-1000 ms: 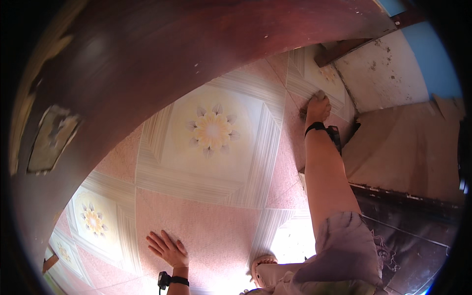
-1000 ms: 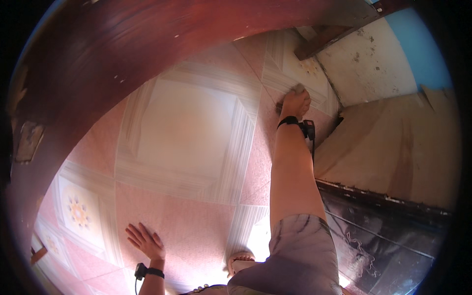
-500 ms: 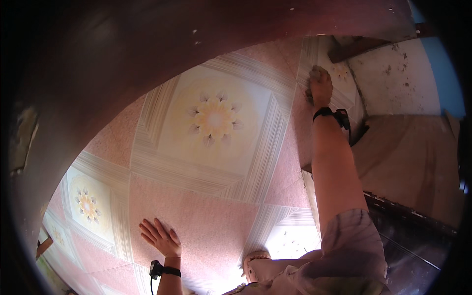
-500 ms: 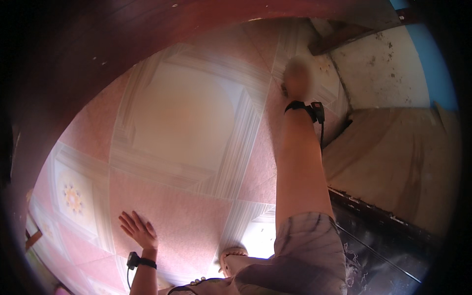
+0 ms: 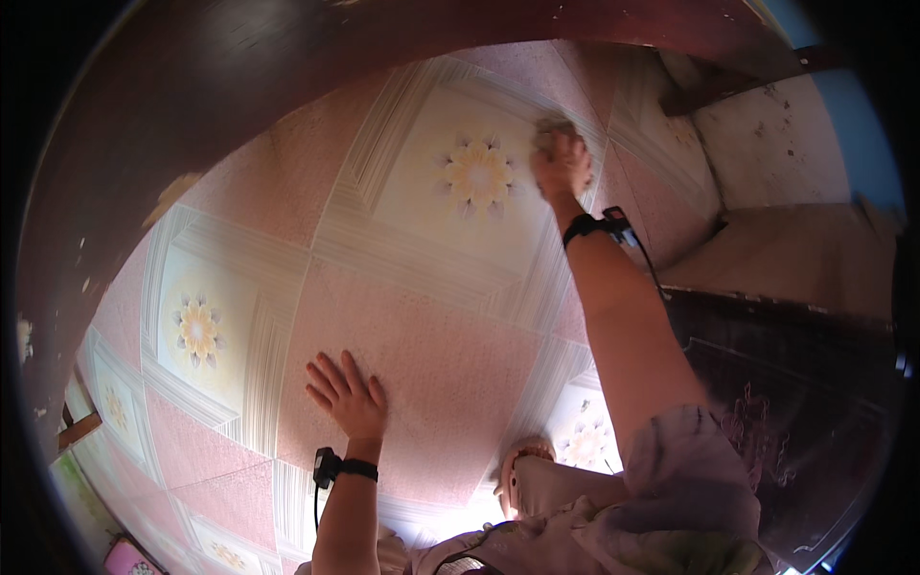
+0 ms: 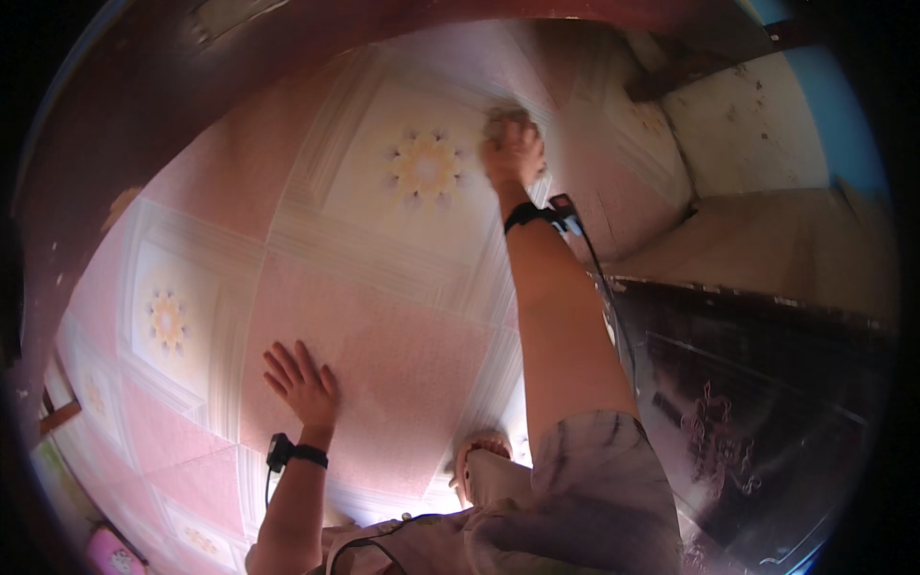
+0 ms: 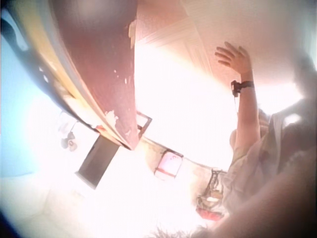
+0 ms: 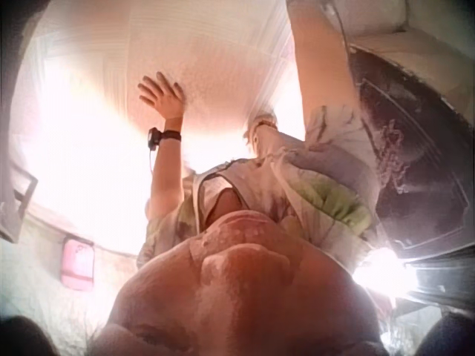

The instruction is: The person kneels on a tiled floor and wipes it with a cloth, moving around furniture and cleaning under a table. The person scrubs the floor in circular and back-and-forth motions, focusing on different areas throughout the clip.

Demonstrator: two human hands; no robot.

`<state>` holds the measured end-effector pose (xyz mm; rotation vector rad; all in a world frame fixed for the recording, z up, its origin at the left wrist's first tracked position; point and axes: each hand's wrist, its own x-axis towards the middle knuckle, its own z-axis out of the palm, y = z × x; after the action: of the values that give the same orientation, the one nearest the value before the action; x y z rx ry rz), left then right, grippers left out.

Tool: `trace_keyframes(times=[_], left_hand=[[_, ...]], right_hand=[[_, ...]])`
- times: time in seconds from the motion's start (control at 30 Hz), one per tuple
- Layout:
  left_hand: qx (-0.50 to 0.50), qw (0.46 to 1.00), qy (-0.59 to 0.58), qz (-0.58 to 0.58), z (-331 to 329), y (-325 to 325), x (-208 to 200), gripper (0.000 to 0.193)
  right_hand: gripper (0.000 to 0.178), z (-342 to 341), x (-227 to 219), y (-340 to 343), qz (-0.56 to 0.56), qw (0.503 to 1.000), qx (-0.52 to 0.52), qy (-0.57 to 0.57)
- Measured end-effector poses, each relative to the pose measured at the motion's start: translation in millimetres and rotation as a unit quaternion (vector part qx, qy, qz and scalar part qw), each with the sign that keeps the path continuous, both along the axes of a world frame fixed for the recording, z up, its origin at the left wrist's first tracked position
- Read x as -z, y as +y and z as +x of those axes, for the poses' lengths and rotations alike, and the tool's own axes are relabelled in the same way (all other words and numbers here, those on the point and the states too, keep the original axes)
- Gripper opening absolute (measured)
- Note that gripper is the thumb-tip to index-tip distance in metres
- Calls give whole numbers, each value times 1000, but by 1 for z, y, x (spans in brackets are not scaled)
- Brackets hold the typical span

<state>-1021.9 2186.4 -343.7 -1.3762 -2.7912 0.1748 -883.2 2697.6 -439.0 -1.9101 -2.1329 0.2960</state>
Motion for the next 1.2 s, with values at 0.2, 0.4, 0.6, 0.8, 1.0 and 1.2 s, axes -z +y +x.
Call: trace_keyframes(times=[0.2, 0.4, 0.6, 0.8, 1.0, 1.2], left_hand=[[-2, 999, -30, 31, 11, -4, -10, 64], [-12, 986, -98, 136, -3, -20, -10, 57], [21, 970, -136, 201, 10, -76, -14, 51], [28, 993, -99, 55, 31, -70, -11, 53], [66, 993, -44, 82, 26, -62, -3, 55], [45, 996, -76, -1, 28, -79, -6, 53]], right_hand=[[48, -72, -50, -139, 26, 931, -343, 124], [48, -40, -73, -320, 20, 797, -569, 204], [34, 45, -89, -403, -75, 731, -615, 285], [33, 37, -66, -290, -74, 856, -346, 377], [38, 48, -18, -87, 61, 961, 53, 263], [47, 88, -9, -20, 4, 932, 362, 32]])
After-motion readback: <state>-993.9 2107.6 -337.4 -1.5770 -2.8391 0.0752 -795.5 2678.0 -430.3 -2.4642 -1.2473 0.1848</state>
